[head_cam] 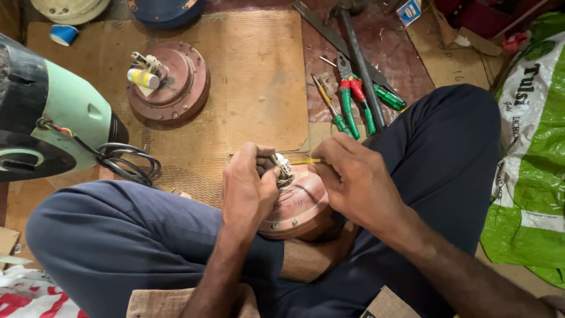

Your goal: The person sits on the floor repairing electric water pump units. They handle a pump end bell and capacitor, position a white component on the pump housing, and use a screwdriver to tighten screws on the assembly, at one point using pliers, then continue fastening the part to the pump cover.

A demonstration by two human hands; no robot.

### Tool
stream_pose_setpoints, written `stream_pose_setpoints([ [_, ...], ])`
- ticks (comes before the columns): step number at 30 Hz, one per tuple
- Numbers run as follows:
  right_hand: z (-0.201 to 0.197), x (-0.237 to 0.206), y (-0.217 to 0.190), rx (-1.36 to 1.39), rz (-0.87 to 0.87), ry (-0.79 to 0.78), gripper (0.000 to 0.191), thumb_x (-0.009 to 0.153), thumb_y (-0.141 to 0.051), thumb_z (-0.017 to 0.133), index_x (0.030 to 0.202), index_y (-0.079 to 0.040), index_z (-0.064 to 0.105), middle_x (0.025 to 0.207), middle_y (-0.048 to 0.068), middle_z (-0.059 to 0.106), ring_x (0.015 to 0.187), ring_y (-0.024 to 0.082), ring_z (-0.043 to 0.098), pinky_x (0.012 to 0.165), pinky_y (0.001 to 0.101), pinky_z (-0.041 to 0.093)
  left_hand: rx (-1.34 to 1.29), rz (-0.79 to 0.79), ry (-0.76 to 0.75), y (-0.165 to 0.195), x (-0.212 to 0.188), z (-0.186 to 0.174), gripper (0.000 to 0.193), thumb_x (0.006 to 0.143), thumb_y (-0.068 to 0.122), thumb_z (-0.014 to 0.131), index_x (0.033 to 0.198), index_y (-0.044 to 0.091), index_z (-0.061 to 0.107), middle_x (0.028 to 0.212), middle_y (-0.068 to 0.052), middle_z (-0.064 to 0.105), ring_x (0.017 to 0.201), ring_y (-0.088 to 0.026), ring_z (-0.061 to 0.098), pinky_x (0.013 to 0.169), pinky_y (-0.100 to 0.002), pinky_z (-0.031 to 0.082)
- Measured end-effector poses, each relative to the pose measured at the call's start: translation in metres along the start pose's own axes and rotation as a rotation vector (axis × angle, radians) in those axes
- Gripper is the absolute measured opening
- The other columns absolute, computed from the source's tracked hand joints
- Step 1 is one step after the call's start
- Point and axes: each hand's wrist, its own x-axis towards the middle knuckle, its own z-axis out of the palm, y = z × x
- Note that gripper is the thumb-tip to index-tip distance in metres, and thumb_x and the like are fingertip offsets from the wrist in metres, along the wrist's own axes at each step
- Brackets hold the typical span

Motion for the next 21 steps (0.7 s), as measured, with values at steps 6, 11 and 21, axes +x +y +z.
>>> stream_pose_setpoints([
  [6, -0.001, -0.006, -0.001, 0.007, -0.073, 0.015, 0.019, 0.086, 0.0, 0.073, 0.103, -0.001, 0.063, 0.096, 0.015, 0.061, 0.086, 0.037, 0.066, 0.07, 0.0425, 0.052, -0.038, -0.064, -0.007, 0.002, -0.001, -0.002, 0.029, 0.076, -0.001, 0.075, 0.104, -0.001, 0.067, 0.086, -0.013, 0.073, 0.072, -0.022, 0.072, 0.068, -0.033, 0.057],
  [11, -0.002, -0.007, 0.001, 0.022, -0.084, -0.003, 0.02, 0.087, 0.002, 0.073, 0.104, -0.001, 0.063, 0.097, 0.014, 0.061, 0.085, 0.037, 0.066, 0.069, 0.0426, 0.052, -0.047, -0.074, 0.018, 0.004, -0.001, 0.0, 0.029, 0.077, 0.003, 0.076, 0.104, 0.0, 0.068, 0.086, -0.012, 0.075, 0.076, -0.02, 0.075, 0.071, -0.033, 0.058],
  [21, -0.001, -0.009, -0.002, 0.011, -0.086, -0.03, 0.023, 0.085, 0.004, 0.071, 0.105, -0.001, 0.061, 0.098, 0.014, 0.059, 0.085, 0.038, 0.066, 0.069, 0.0449, 0.051, -0.018, -0.126, 0.174, 0.015, -0.014, 0.016, 0.031, 0.079, 0.006, 0.072, 0.11, 0.003, 0.069, 0.084, -0.012, 0.074, 0.074, -0.023, 0.073, 0.072, -0.034, 0.057],
])
